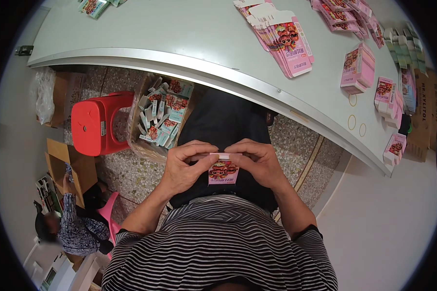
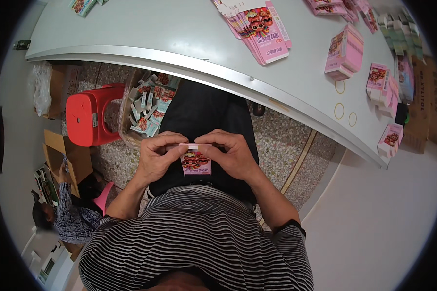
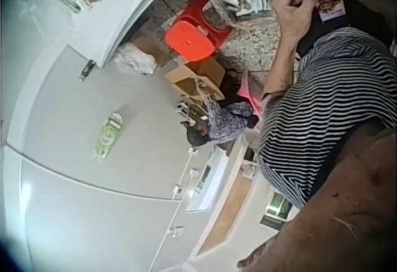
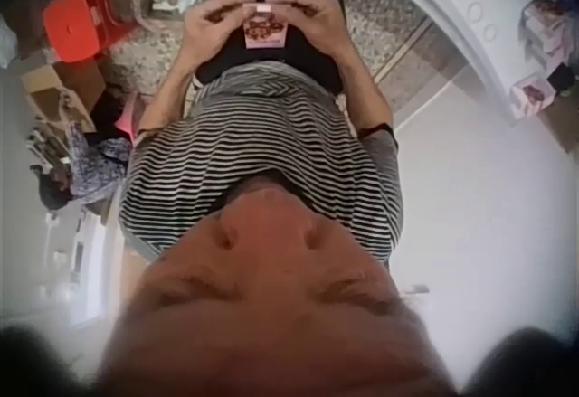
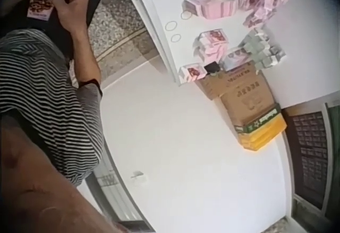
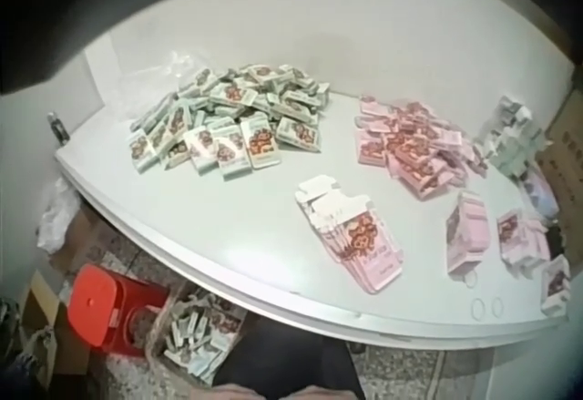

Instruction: Manually folding and assembling small decorative boxes at a table.

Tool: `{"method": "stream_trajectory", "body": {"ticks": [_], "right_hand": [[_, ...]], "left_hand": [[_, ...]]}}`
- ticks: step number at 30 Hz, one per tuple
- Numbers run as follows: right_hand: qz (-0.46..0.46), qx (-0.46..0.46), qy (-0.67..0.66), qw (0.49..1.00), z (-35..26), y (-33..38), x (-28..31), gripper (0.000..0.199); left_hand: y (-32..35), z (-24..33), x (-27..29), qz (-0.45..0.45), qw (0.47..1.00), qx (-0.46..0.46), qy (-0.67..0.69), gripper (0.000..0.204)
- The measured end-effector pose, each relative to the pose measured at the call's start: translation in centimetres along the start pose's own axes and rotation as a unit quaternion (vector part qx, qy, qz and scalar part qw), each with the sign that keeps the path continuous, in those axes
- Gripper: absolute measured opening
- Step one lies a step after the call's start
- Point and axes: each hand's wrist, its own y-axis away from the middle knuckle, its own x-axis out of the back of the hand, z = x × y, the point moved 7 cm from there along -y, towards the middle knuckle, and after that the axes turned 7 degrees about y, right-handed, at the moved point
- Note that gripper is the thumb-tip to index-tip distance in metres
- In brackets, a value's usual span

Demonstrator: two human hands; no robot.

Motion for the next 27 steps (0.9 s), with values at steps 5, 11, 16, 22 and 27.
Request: {"method": "stream_trajectory", "body": {"ticks": [5,11,16,22,27], "right_hand": [[0.025,0.026,0.017,0.999,0.3,-0.1,0.1,0.019],[0.023,0.153,0.158,0.975,-0.7,0.2,0.3,0.021],[0.016,0.152,0.153,0.976,-0.8,0.8,0.0,0.028],[0.007,0.171,0.222,0.96,-1.2,0.7,-0.3,0.029],[0.017,0.085,0.148,0.985,-0.2,1.4,-0.9,0.025]], "left_hand": [[0.0,-0.5,0.3,-0.003,1.0,0.014,-0.008,0.014],[0.1,-0.1,0.1,-0.056,0.991,-0.08,-0.092,0.019],[0.0,-0.7,0.1,-0.076,0.995,-0.028,-0.063,0.024],[0.1,-0.9,0.0,-0.084,0.987,-0.096,-0.094,0.025],[0.0,-1.4,0.5,-0.049,0.997,-0.019,-0.052,0.022]]}}
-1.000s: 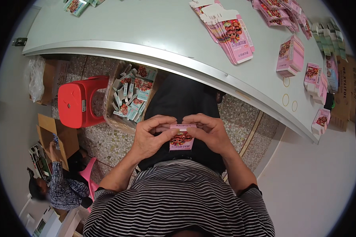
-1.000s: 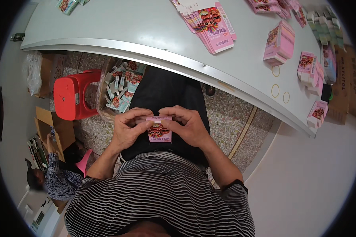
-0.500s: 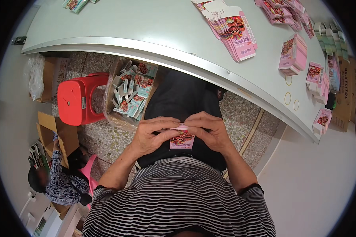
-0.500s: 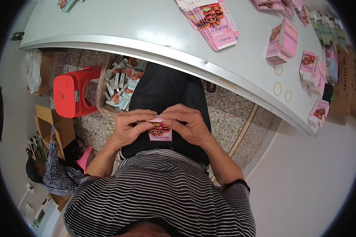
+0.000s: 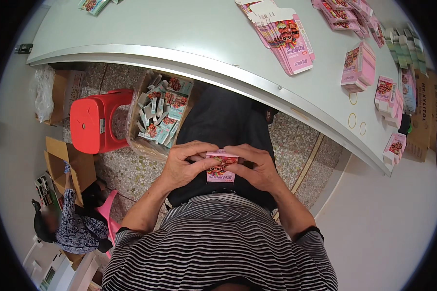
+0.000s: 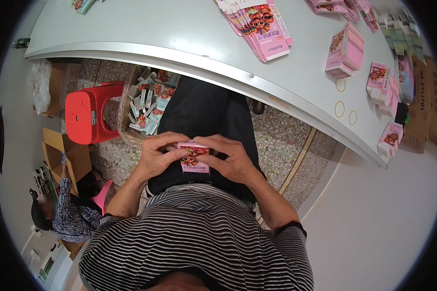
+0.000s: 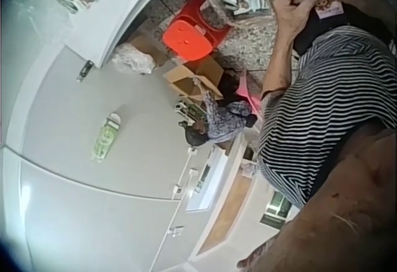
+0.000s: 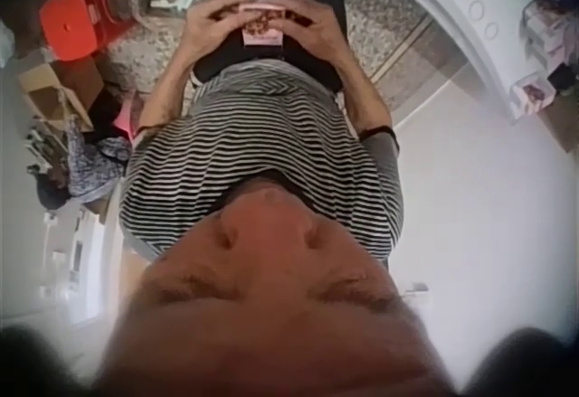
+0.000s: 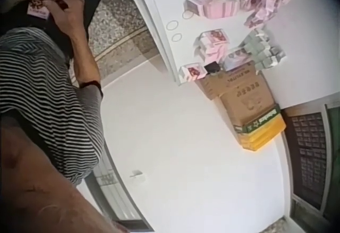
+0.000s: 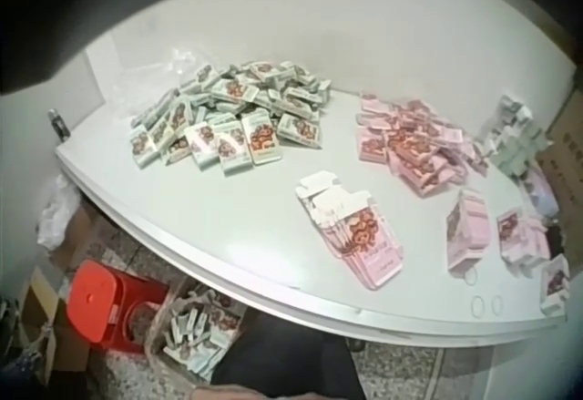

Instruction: Manually folding and assembling small decorative boxes at a table.

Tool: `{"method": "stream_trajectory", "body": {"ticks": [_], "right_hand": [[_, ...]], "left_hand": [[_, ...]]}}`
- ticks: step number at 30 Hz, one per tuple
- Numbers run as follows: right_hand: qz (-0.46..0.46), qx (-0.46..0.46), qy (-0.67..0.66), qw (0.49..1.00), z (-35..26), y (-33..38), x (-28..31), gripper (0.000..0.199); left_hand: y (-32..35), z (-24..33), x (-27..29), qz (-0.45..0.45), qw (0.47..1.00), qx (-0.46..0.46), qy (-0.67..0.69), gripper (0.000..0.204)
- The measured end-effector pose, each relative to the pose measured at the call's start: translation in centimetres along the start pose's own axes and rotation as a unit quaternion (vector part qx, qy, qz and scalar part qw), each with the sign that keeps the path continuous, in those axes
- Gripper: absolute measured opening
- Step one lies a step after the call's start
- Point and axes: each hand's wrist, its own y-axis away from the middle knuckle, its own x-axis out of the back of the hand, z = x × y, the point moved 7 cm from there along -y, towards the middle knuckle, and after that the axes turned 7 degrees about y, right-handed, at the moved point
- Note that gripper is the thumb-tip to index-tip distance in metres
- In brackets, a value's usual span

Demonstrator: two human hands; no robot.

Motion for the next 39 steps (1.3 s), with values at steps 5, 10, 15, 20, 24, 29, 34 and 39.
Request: {"method": "stream_trajectory", "body": {"ticks": [5,10,15,20,24,29,34,39], "right_hand": [[0.029,-0.004,-0.046,0.999,0.9,-0.2,1.4,0.02],[0.016,0.007,0.005,1.0,0.0,-1.0,1.6,0.014],[0.039,0.0,0.021,0.999,-0.4,-1.0,1.6,0.011],[0.12,0.059,0.081,0.988,-0.7,-0.5,1.4,0.011],[0.143,0.084,0.094,0.982,-0.7,0.0,1.3,0.012],[0.142,0.186,0.212,0.949,-1.7,0.4,1.0,0.016],[0.09,0.199,0.204,0.954,-1.1,0.8,1.2,0.018],[0.126,0.07,0.022,0.989,1.1,1.2,0.6,0.018]], "left_hand": [[0.1,0.1,-0.1,-0.007,1.0,-0.027,0.005,0.023],[-0.1,0.5,-0.3,-0.009,1.0,-0.022,0.0,0.022],[0.0,0.1,-0.4,0.001,1.0,-0.015,0.002,0.022],[-0.1,-0.1,-0.3,0.007,1.0,-0.022,-0.006,0.022],[-0.2,0.2,-0.4,-0.007,0.999,-0.039,-0.036,0.02],[-0.1,0.1,-0.2,-0.014,0.998,-0.046,-0.044,0.018],[-0.3,0.3,-0.9,-0.044,0.995,-0.061,-0.069,0.016],[0.3,0.1,-1.2,0.035,0.998,-0.038,-0.028,0.012]]}}
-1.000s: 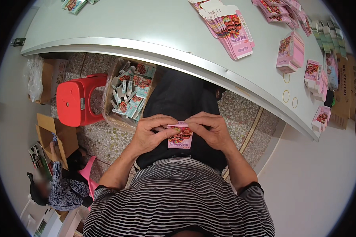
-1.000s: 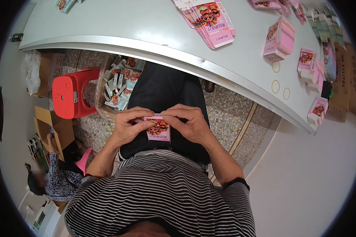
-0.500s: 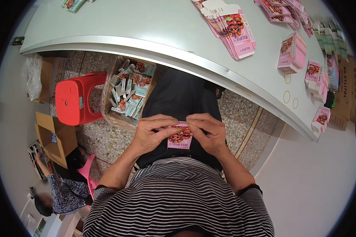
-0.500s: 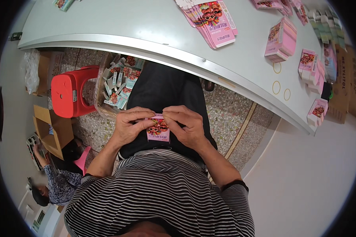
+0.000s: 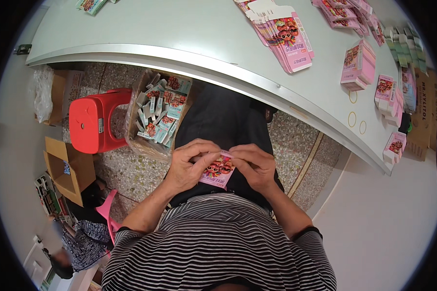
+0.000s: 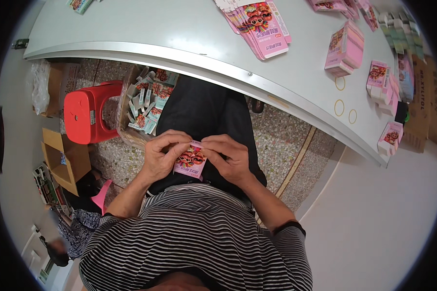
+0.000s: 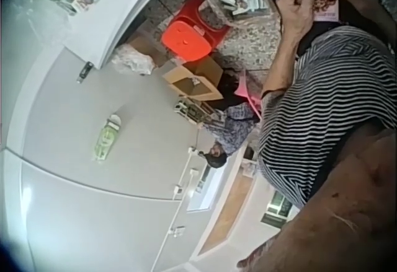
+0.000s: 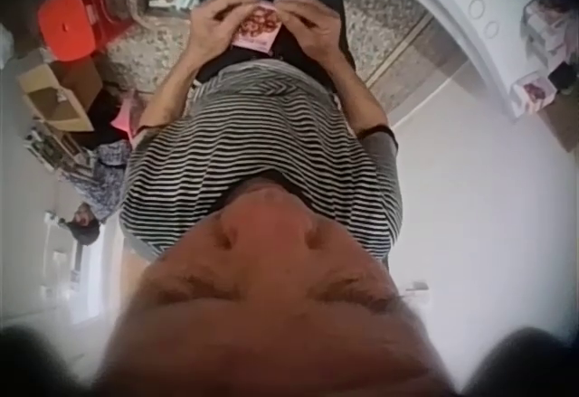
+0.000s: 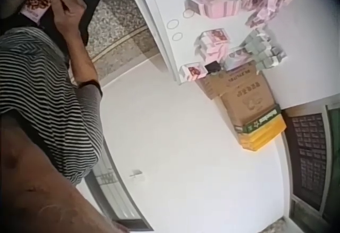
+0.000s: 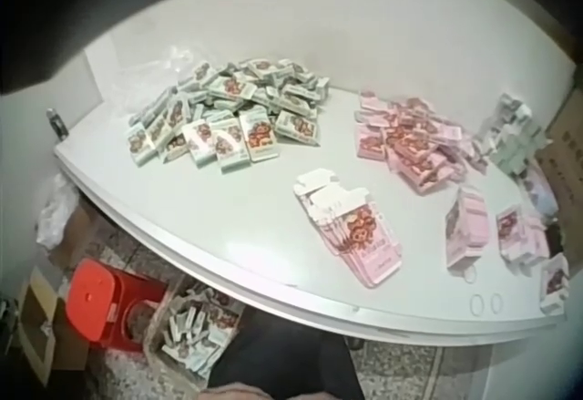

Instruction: Manually folding and assembling small decorative boxes at a table.

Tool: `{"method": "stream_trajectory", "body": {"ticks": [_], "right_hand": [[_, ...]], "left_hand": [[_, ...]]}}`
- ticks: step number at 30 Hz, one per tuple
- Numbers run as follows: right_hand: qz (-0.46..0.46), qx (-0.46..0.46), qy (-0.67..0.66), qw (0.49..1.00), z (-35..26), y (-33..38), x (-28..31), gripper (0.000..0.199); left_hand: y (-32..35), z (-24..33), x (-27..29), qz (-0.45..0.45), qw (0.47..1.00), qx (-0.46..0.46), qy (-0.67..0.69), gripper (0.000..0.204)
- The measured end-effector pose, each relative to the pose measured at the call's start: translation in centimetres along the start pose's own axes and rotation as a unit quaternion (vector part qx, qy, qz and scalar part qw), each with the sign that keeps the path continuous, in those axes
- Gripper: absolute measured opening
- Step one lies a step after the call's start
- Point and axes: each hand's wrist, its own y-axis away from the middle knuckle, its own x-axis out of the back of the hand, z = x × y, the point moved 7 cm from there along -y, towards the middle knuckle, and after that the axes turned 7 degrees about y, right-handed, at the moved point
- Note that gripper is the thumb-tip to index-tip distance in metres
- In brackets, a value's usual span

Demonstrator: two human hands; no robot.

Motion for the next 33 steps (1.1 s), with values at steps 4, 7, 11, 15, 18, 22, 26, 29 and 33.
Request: {"method": "stream_trajectory", "body": {"ticks": [4,7,11,15,18,22,26,29,33], "right_hand": [[0.033,0.024,0.012,0.999,-1.2,-1.0,0.2,0.017],[0.028,-0.038,-0.101,0.994,0.5,-0.7,-0.5,0.018],[0.032,-0.193,-0.388,0.901,3.3,0.1,-1.8,0.019],[0.059,-0.263,-0.423,0.865,4.4,0.9,-2.8,0.016],[0.134,-0.14,-0.112,0.975,1.1,0.0,-1.2,0.014],[0.127,-0.017,0.054,0.99,-0.1,-0.3,-0.7,0.015],[0.077,0.041,0.016,0.996,-0.2,-0.3,-0.5,0.019],[0.015,-0.094,-0.208,0.973,1.2,-0.7,-1.0,0.023],[-0.053,-0.072,-0.126,0.988,0.5,-1.4,-0.6,0.025]], "left_hand": [[-0.7,-0.8,0.0,0.072,0.993,0.02,0.096,0.014],[-0.5,-1.1,0.3,0.079,0.991,0.012,0.106,0.013],[-0.8,-1.2,0.2,0.073,0.994,0.017,0.077,0.013],[-1.1,-1.4,0.2,0.078,0.996,0.019,0.029,0.014],[-0.9,-1.8,0.3,0.095,0.993,0.035,0.055,0.015],[-0.9,-2.1,0.4,0.102,0.989,0.038,0.095,0.016],[-1.0,-1.9,0.4,0.077,0.994,0.043,0.063,0.017],[-1.2,-2.0,0.7,0.074,0.99,0.051,0.112,0.018],[-2.0,-1.7,0.7,0.059,0.98,0.085,0.169,0.02]]}}
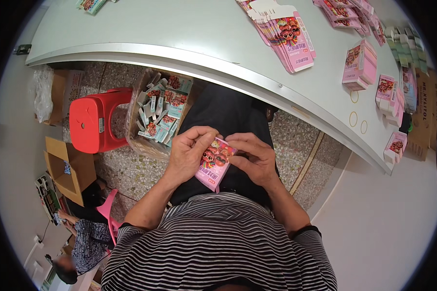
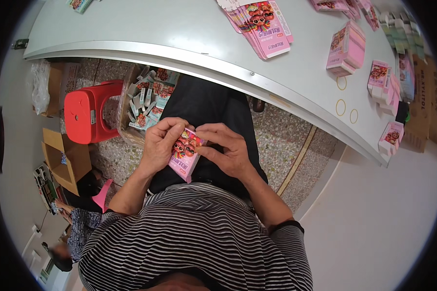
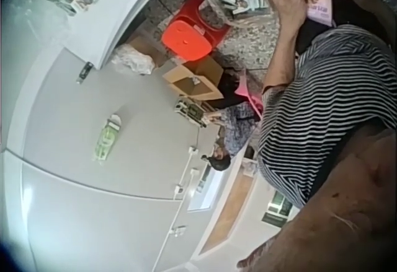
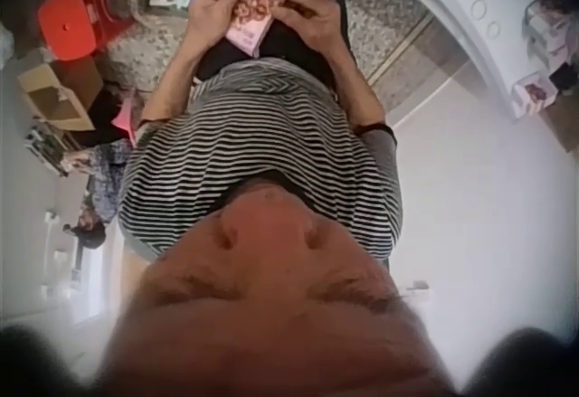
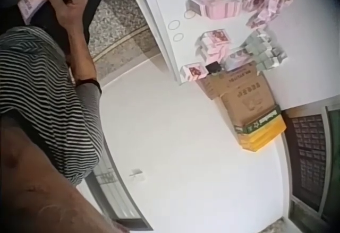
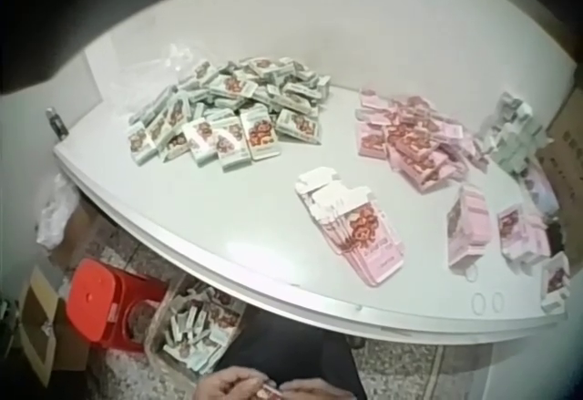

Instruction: Manually folding and assembling small decorative boxes at a table.

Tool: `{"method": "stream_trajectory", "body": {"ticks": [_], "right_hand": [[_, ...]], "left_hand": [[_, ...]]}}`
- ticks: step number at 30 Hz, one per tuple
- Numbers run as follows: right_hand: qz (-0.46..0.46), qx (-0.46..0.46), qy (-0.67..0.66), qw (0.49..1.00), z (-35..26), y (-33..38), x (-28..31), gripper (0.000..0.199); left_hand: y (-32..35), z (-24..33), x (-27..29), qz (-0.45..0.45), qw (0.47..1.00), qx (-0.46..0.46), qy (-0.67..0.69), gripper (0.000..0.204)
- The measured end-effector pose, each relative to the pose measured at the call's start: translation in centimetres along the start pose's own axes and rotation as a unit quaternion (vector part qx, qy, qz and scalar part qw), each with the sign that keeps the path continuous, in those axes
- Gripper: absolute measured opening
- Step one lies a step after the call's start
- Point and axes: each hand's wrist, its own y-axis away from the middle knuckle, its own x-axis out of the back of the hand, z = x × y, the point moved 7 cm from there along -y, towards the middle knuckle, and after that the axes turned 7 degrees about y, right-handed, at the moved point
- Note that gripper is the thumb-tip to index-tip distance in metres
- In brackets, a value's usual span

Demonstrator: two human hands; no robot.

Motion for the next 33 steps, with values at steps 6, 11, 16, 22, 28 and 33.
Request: {"method": "stream_trajectory", "body": {"ticks": [6,11,16,22,28,33], "right_hand": [[0.041,0.021,-0.241,0.969,1.7,-0.4,-1.3,0.027],[-0.011,0.095,-0.076,0.993,-0.9,-1.2,0.0,0.019],[0.051,-0.008,-0.148,0.988,0.0,-1.3,0.7,0.016],[0.02,-0.036,-0.017,0.999,-1.0,-1.3,1.5,0.014],[-0.032,-0.111,-0.023,0.993,-0.1,-1.8,1.3,0.012],[-0.072,-0.147,-0.048,0.985,0.5,-2.1,1.6,0.011]], "left_hand": [[0.1,-1.3,0.4,-0.013,0.993,0.055,0.099,0.02],[0.0,-1.1,-0.2,-0.019,0.991,0.055,0.12,0.021],[-0.1,1.0,-0.2,-0.012,0.999,-0.049,-0.002,0.018],[0.1,3.0,-0.2,-0.023,0.979,-0.1,-0.177,0.015],[-0.5,3.2,-0.3,-0.069,0.97,-0.092,-0.213,0.015],[-1.0,3.2,-0.6,-0.106,0.963,-0.102,-0.228,0.014]]}}
